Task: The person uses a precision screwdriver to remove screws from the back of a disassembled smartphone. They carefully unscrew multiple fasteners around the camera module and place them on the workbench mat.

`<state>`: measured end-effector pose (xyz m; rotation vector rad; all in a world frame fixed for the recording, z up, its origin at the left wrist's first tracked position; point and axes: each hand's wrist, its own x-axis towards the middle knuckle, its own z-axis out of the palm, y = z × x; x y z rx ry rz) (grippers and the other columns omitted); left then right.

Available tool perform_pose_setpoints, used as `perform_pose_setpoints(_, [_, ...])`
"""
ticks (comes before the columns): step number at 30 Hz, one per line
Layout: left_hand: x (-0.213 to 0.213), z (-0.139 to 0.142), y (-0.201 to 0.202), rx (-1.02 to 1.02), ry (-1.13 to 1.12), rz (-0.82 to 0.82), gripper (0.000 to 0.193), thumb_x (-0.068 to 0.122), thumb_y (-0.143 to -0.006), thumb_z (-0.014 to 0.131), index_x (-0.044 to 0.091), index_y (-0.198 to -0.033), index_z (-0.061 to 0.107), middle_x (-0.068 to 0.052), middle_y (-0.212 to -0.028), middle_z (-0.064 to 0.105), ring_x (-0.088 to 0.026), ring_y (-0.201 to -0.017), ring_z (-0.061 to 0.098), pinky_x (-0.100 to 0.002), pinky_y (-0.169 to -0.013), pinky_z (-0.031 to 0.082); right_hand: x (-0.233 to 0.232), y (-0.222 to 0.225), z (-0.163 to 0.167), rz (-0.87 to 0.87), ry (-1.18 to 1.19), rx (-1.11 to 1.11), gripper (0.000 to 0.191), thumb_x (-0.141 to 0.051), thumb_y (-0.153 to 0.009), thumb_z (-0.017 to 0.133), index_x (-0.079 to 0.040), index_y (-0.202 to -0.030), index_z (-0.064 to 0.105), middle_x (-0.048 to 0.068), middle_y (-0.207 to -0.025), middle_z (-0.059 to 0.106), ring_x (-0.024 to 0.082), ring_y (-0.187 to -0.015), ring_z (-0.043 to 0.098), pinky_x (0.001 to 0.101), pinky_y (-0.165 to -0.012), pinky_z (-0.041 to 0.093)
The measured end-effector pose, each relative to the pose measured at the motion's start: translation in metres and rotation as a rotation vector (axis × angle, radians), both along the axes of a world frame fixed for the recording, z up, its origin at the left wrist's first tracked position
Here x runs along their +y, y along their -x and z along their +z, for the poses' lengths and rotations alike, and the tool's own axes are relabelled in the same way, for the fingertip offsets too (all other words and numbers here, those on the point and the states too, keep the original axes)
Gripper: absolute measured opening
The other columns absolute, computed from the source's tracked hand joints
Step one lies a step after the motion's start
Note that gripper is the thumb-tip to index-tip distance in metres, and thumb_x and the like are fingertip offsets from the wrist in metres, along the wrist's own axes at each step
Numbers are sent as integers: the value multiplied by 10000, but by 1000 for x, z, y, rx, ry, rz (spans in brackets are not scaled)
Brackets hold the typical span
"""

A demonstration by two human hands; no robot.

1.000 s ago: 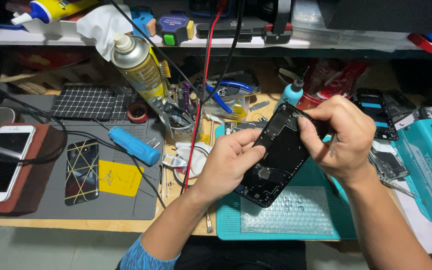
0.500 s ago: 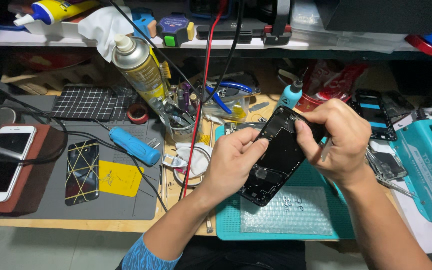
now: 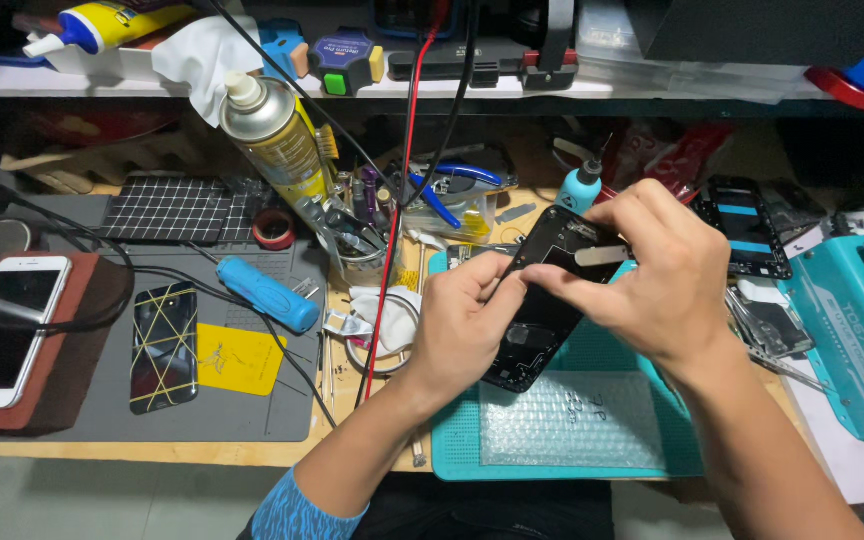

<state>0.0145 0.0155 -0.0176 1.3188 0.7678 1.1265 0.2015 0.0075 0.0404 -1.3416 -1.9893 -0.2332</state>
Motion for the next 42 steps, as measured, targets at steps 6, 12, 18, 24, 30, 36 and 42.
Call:
perform_pose_setpoints(6, [-2,3,1,194,-132,87,201,128,-998,617,-40,-1014,724,-8,-686,690,-10,-614,548,-232,-517,449,2,5,7,-46,151,16,515,-395,-679,947,11,-866,691,109,-793,602,282,-681,622,387,-601,489])
perform_pose_setpoints(12, [-4,4,0,138,-158,77,198,127,-1003,622,-46,-1027,716,-10,-721,695,-6,-648,550,-232,-539,457,5,3,9,-15,218,175,418,-278,-702,952,35,-816,701,102,-717,596,211,-584,565,339,-533,435])
perform_pose_setpoints(18, [-7,9,2,177,-196,108,190,127,-999,630,-43,-1007,714,-29,-687,686,-17,-619,546,-242,-525,444,5,2,6,-6,256,238,403,-215,-729,949,64,-788,665,85,-738,602,153,-587,542,301,-521,417])
perform_pose_setpoints(24, [-9,15,0,331,-194,188,188,148,-967,631,-15,-990,721,-45,-583,631,-52,-462,507,-273,-440,396,2,5,-1,-33,185,276,340,-175,-746,941,50,-856,711,77,-728,594,131,-570,498,299,-517,375])
perform_pose_setpoints(30, [-6,11,-2,244,-209,171,184,152,-1003,615,-12,-1011,699,-59,-624,598,-65,-550,511,-292,-496,417,2,5,-8,-22,159,333,258,-128,-795,902,34,-899,730,70,-734,574,141,-605,503,294,-545,382])
perform_pose_setpoints(36, [-4,7,-4,294,-182,199,186,165,-988,617,0,-956,698,-81,-592,589,-97,-508,522,-315,-484,410,5,4,-15,-58,155,318,283,-150,-780,912,34,-888,726,78,-723,565,163,-607,520,307,-554,399])
perform_pose_setpoints(42, [3,4,-4,298,-218,235,200,159,-964,620,-11,-872,674,-95,-579,602,-109,-480,552,-327,-472,412,7,3,-13,20,153,254,385,-218,-670,949,19,-870,722,86,-771,608,180,-623,593,311,-559,451])
